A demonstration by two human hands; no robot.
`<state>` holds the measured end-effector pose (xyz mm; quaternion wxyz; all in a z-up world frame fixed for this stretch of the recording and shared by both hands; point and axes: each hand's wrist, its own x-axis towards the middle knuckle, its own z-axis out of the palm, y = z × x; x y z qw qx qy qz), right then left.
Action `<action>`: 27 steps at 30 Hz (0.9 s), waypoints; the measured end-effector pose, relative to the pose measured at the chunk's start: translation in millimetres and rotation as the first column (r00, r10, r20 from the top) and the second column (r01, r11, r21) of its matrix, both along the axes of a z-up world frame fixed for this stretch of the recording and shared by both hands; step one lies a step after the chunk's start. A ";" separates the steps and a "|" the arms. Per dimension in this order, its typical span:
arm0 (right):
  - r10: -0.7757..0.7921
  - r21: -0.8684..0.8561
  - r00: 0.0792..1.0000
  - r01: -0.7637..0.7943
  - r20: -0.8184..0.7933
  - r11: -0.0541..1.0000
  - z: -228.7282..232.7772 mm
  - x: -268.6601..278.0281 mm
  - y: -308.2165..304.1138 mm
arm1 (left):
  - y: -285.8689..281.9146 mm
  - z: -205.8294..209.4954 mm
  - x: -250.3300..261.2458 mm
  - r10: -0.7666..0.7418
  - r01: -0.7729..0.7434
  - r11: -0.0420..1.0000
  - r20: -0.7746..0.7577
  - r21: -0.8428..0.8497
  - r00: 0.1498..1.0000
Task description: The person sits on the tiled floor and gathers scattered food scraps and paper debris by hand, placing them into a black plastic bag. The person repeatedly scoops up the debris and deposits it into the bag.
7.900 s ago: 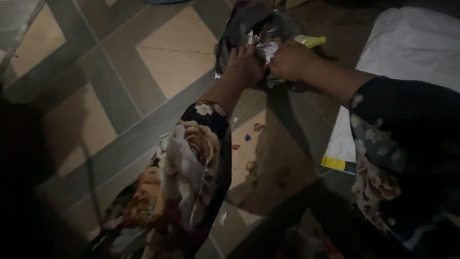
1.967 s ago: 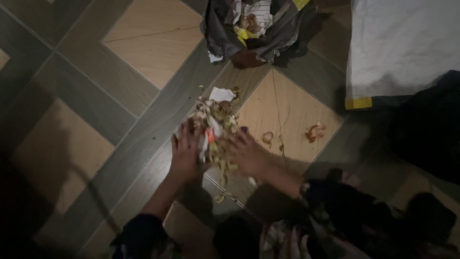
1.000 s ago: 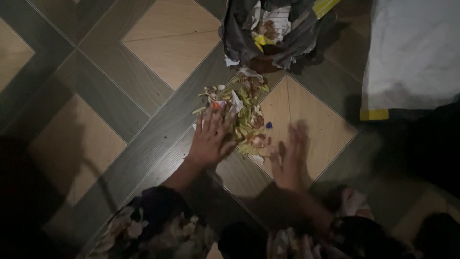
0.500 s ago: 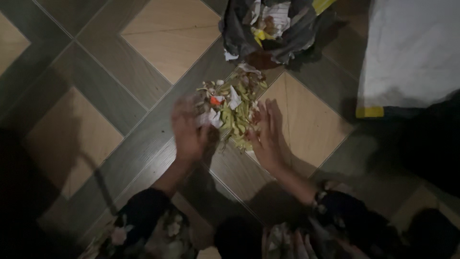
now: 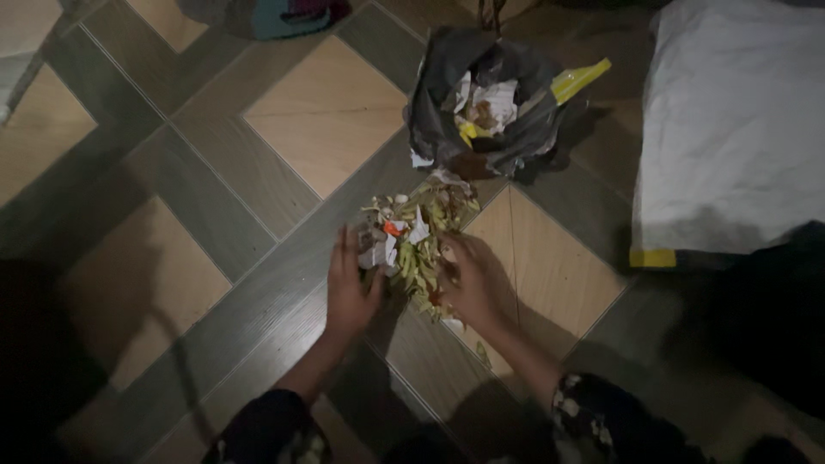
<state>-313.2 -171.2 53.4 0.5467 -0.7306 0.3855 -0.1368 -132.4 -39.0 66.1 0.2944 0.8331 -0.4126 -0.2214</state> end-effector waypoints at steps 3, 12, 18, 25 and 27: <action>0.157 -0.232 0.987 -0.158 -0.025 0.960 2.1 10.8 -22.7 | -14.0 1.7 18.7 -0.255 0.259 0.965 0.086 -0.031 0.963; 0.199 -0.426 0.945 -0.297 -0.261 0.854 -3.6 13.8 -54.9 | -40.8 -4.9 39.1 -0.370 0.350 0.925 0.141 0.147 0.918; 0.118 -0.590 0.975 -0.209 -0.189 0.780 -33.2 5.8 -100.9 | -77.9 -24.9 34.3 -0.393 0.403 0.914 0.143 -0.050 0.908; 0.271 -0.353 0.936 -0.338 -0.225 0.872 -45.5 13.3 -95.2 | -133.0 -35.0 24.3 -0.553 0.583 0.805 0.215 -0.112 0.805; 0.282 -0.433 0.943 -0.331 -0.175 0.838 -44.9 10.7 -83.2 | -141.8 -38.0 20.6 -0.616 0.647 0.761 0.252 -0.053 0.746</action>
